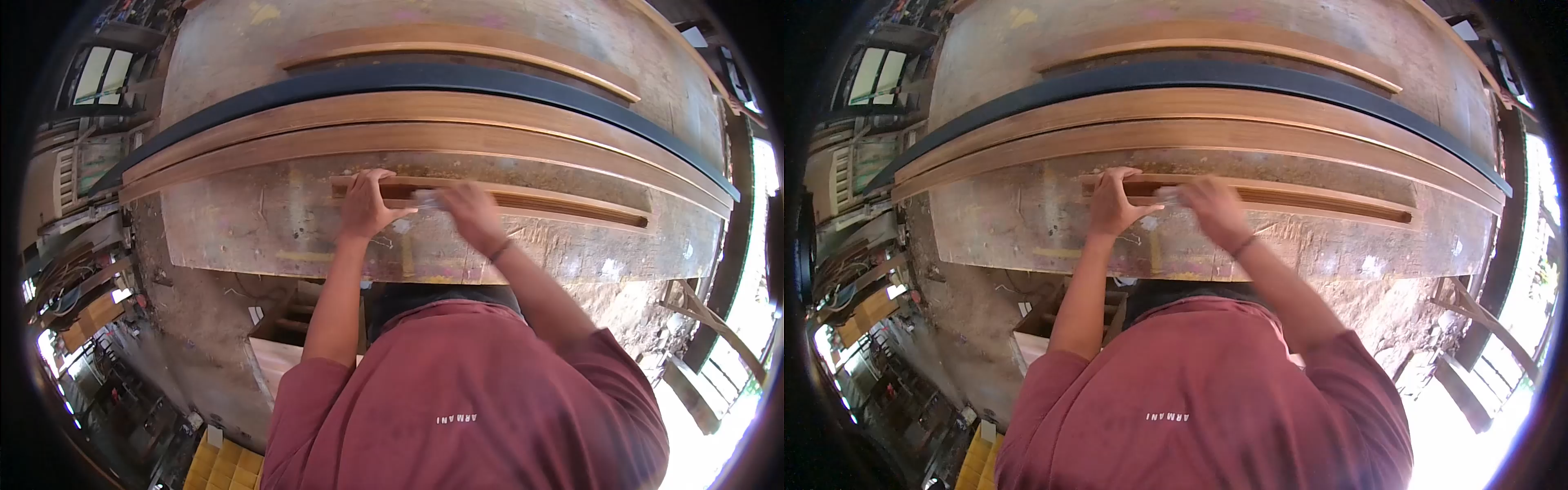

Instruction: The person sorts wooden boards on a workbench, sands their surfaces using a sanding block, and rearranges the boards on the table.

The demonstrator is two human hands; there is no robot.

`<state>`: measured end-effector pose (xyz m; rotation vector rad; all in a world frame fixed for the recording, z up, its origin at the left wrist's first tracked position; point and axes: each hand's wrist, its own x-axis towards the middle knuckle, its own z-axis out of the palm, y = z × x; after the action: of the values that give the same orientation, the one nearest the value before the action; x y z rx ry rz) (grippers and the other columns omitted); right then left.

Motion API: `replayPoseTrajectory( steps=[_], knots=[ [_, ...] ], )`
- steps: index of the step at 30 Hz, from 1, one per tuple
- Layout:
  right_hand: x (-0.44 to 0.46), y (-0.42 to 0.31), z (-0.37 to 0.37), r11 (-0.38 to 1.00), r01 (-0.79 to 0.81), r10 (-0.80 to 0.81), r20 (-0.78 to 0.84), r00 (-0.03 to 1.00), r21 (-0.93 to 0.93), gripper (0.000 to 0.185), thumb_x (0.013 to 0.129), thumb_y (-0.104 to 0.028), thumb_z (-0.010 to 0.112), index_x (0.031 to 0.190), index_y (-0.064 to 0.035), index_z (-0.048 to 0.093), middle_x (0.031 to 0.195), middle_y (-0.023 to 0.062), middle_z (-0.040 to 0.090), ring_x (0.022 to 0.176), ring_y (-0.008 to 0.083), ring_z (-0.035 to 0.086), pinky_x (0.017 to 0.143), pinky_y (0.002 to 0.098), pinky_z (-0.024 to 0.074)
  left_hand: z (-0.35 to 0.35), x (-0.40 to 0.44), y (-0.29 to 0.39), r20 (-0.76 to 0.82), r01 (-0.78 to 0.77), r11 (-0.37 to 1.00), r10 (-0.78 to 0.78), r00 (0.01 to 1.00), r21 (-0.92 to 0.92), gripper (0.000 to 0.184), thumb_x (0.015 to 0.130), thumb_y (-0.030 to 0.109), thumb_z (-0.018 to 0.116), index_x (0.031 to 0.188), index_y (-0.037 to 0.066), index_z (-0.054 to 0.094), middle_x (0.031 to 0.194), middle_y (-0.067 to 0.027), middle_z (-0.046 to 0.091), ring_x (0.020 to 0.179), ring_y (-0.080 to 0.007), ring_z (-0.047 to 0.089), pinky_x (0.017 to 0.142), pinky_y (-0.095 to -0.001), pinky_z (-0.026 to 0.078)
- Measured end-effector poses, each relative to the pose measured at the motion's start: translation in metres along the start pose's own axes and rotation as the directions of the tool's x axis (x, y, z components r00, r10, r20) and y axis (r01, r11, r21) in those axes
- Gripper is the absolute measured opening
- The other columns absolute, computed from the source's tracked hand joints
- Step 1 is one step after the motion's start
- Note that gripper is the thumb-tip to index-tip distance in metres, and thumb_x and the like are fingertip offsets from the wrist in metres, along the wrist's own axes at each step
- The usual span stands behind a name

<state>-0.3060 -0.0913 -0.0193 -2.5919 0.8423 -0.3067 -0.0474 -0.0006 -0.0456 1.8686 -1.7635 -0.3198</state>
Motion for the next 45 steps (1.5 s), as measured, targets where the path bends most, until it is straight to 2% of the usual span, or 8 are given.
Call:
replayPoseTrajectory(
  steps=[5,13,18,25,31,33,38,45],
  knots=[
    [-0.098,0.118,-0.099,0.986,-0.120,0.128,0.067,0.989,-0.118,0.041,0.085,0.001,0.066,0.123,-0.0100,0.072,0.118,0.0093,0.071,0.110,0.0333,0.064,0.097,0.0473,0.0520,0.001,-0.001,-0.001,-0.009,-0.018,1.000,0.018,1.000,0.023,0.094,0.064,0.054,0.099,0.131,0.009,0.049,0.125,-0.0111,0.066,0.119,-0.0321,0.063,0.108,-0.0477,0.048],
    [0.012,-0.017,0.013,0.999,0.020,-0.020,0.006,1.000,0.042,0.040,0.091,-0.004,0.064,0.130,-0.0131,0.069,0.121,0.0113,0.066,0.122,0.0334,0.060,0.103,0.0482,0.0524,0.005,0.000,-0.006,-0.023,-0.029,0.999,0.029,0.999,-0.019,0.094,0.062,0.051,0.100,0.131,0.010,0.050,0.128,-0.0101,0.065,0.120,-0.0327,0.063,0.108,-0.0480,0.048],
    [-0.096,0.126,-0.093,0.979,0.022,-0.020,0.013,1.000,-0.204,0.040,0.082,0.002,0.075,0.120,-0.0109,0.072,0.109,0.0070,0.072,0.106,0.0291,0.065,0.097,0.0479,0.0505,0.005,-0.002,-0.003,-0.027,-0.015,1.000,0.014,1.000,-0.026,0.094,0.062,0.050,0.101,0.131,0.010,0.050,0.126,-0.0099,0.065,0.119,-0.0329,0.063,0.105,-0.0481,0.049],
    [0.035,-0.044,0.018,0.998,0.027,-0.029,-0.018,0.999,-0.063,0.039,0.084,-0.007,0.073,0.123,-0.0089,0.072,0.111,0.0095,0.069,0.108,0.0333,0.063,0.096,0.0473,0.0529,0.007,-0.001,-0.007,-0.013,-0.013,1.000,0.013,1.000,-0.022,0.092,0.063,0.048,0.101,0.130,0.011,0.050,0.126,-0.0106,0.065,0.121,-0.0324,0.062,0.105,-0.0480,0.048],
    [-0.088,0.113,-0.065,0.988,-0.021,0.029,0.046,0.999,-0.155,0.040,0.086,-0.005,0.075,0.126,-0.0080,0.071,0.116,0.0067,0.072,0.116,0.0311,0.065,0.114,0.0510,0.0459,0.004,0.004,-0.002,-0.044,-0.045,0.998,0.043,0.998,-0.050,0.092,0.063,0.047,0.100,0.130,0.010,0.049,0.126,-0.0104,0.064,0.120,-0.0323,0.062,0.106,-0.0482,0.048],
    [-0.076,0.093,-0.076,0.981,-0.163,0.173,0.096,0.980,-0.107,0.039,0.085,-0.004,0.076,0.124,-0.0085,0.072,0.113,0.0075,0.072,0.110,0.0333,0.065,0.108,0.0493,0.0485,0.002,-0.001,-0.006,-0.038,-0.038,0.998,0.037,0.999,-0.043,0.092,0.063,0.048,0.100,0.130,0.010,0.049,0.126,-0.0102,0.064,0.120,-0.0324,0.062,0.106,-0.0488,0.048],
    [0.036,-0.018,0.012,0.981,0.164,-0.173,-0.085,0.981,-0.099,0.031,0.090,-0.009,0.066,0.121,-0.0086,0.070,0.113,0.0067,0.068,0.107,0.0314,0.060,0.095,0.0454,0.0492,0.001,0.001,-0.002,-0.030,-0.013,0.996,0.011,0.999,-0.087,0.093,0.064,0.051,0.099,0.130,0.007,0.049,0.127,-0.0114,0.063,0.120,-0.0324,0.061,0.108,-0.0469,0.048],
    [0.049,-0.040,0.011,0.995,0.094,-0.094,0.018,0.995,-0.031,0.033,0.094,-0.018,0.070,0.125,-0.0109,0.066,0.113,0.0052,0.067,0.107,0.0291,0.058,0.095,0.0432,0.0478,-0.050,0.002,-0.022,-0.048,-0.053,0.999,0.052,0.997,-0.012,0.094,0.064,0.049,0.098,0.138,0.010,0.055,0.139,-0.0105,0.061,0.128,-0.0341,0.057,0.114,-0.0484,0.042]
  ],
)
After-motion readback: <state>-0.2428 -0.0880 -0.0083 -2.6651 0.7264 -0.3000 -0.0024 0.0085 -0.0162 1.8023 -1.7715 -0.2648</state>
